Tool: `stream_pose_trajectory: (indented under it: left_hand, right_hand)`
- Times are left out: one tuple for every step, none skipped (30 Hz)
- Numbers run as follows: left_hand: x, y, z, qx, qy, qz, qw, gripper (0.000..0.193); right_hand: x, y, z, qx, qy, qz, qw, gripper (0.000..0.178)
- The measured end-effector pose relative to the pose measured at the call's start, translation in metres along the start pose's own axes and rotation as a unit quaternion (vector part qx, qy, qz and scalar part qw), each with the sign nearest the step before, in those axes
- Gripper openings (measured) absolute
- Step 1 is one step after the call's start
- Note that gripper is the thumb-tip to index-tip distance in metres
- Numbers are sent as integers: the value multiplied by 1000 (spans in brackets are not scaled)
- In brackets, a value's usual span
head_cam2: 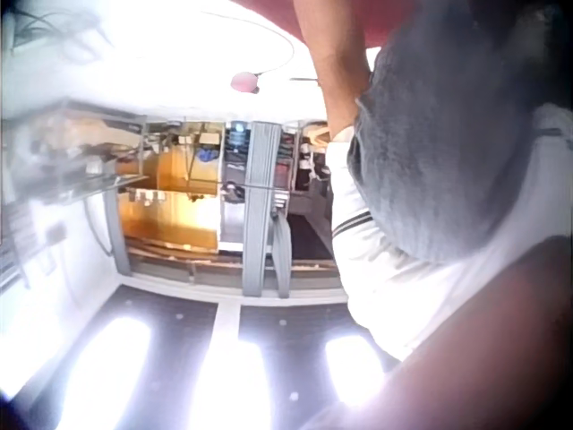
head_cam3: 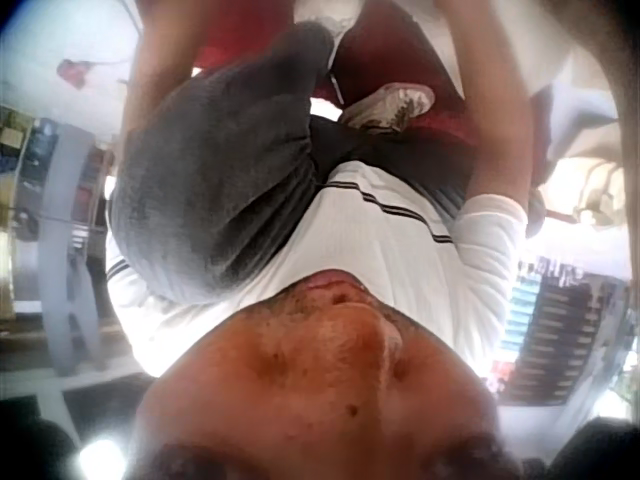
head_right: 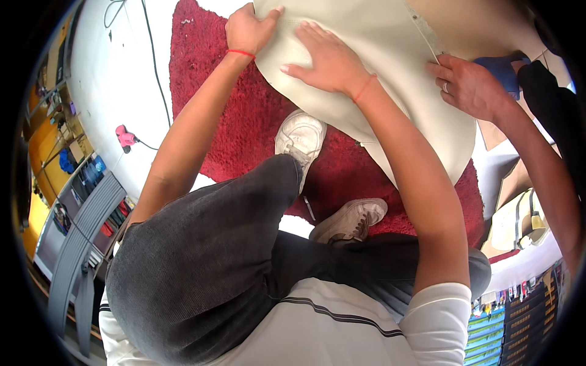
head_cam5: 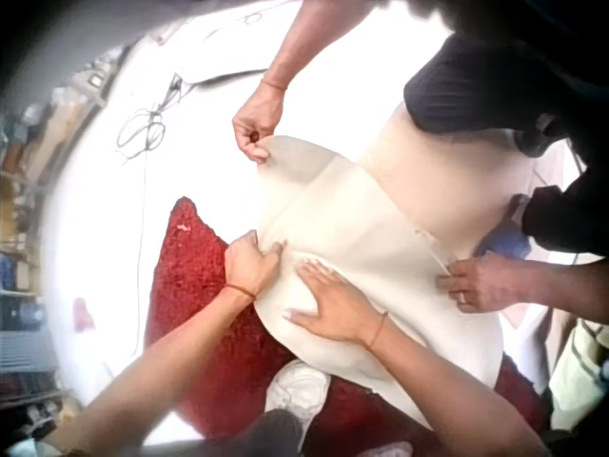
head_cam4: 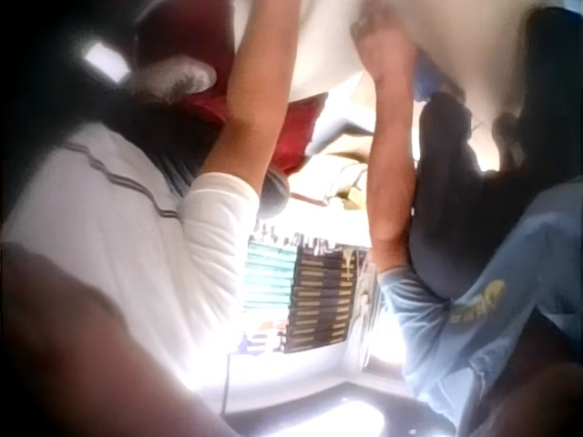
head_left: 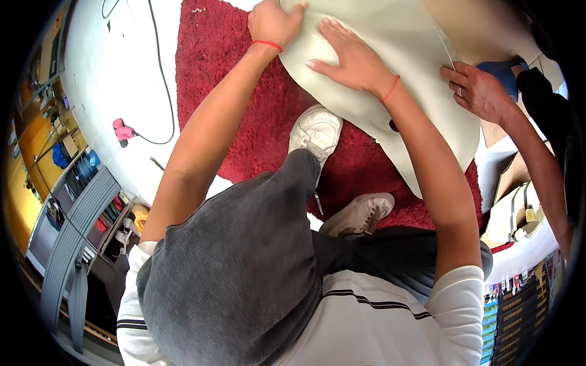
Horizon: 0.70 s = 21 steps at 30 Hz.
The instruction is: The person sits on the floor and fits a piece of beige carpet onto a white plastic panel. They align the carpet, press it into place, and smooth it down with their hands.
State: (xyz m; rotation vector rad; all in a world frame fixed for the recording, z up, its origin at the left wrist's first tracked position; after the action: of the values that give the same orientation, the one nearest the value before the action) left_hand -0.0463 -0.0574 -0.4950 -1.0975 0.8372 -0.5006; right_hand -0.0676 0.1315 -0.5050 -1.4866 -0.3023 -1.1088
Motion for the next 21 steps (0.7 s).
stream_pose_trajectory:
  left_hand:
    - [-2,-3,-9,-2,7,-26,1000,62]
    - [2,5,-13,72,-30,-17,997,50]
    - [3,0,-19,62,-26,-8,998,54]
    - [7,-4,-17,57,-27,1,998,60]
    - [7,-6,-16,51,-28,9,998,67]
    - [6,-3,-13,61,-32,82,994,64]
    - [3,-2,-8,62,-1,100,993,62]
    - [0,-1,-2,62,30,118,991,60]
    - [-4,0,0,62,61,136,987,59]
    - [2,1,3,80,35,135,987,60]
    - [4,0,2,97,11,135,986,62]
    - [7,0,1,113,-14,135,984,64]
    - [-9,-10,-1,91,20,121,988,58]
    - [-27,-19,7,72,52,108,990,52]
    - [-39,-25,13,53,82,94,991,47]
    - [-31,-21,12,63,55,109,990,47]
    - [-21,-13,5,71,29,126,989,47]
    - [-10,-6,-1,78,3,143,987,47]
    - [-1,-5,-3,79,-2,185,980,47]
    - [9,-3,-4,80,-7,227,971,47]
    - [18,-1,-4,79,-13,269,960,47]
  right_hand:
    - [4,-3,-12,-18,-8,0,1000,93]
    - [9,-1,-20,-17,-1,-11,1000,97]
    - [13,-4,-27,-27,-3,-15,1000,96]
    - [16,0,-28,-31,-4,-23,999,95]
    - [17,0,-27,-36,-4,-30,999,95]
    - [17,0,-24,-25,-14,-44,999,93]
    - [16,-2,-22,-14,-26,-57,998,91]
    - [14,-5,-19,-4,-37,-71,997,89]
    - [4,-7,-11,15,-3,-63,998,86]
    - [4,-9,4,38,28,-60,997,83]
    - [-1,-10,18,60,59,-55,995,80]
    - [-3,-11,30,53,71,-46,995,76]
    - [-9,-15,42,42,85,-31,995,73]
    - [-11,-17,50,34,100,-20,994,70]
    - [-9,-12,45,32,86,-36,995,67]
    - [-3,-10,32,28,71,-51,996,65]
    - [-2,-8,19,22,55,-63,996,63]
    - [-1,-7,11,18,40,-62,997,62]
    - [1,0,4,16,22,-64,998,60]
    - [4,5,1,16,4,-66,998,59]
    - [-2,4,4,28,5,-74,997,59]
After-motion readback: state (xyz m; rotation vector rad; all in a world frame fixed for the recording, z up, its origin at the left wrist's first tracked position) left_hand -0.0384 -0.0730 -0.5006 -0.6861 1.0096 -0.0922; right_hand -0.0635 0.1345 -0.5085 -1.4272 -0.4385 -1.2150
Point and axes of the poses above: each hand's wrist, its own z-axis away from the middle knuckle, its own y-axis out of the palm, x = y × z, the point moved 8 cm from there along -z, towards the middle knuckle, and after that the axes turned 6 degrees about y, right-handed, at the moved point
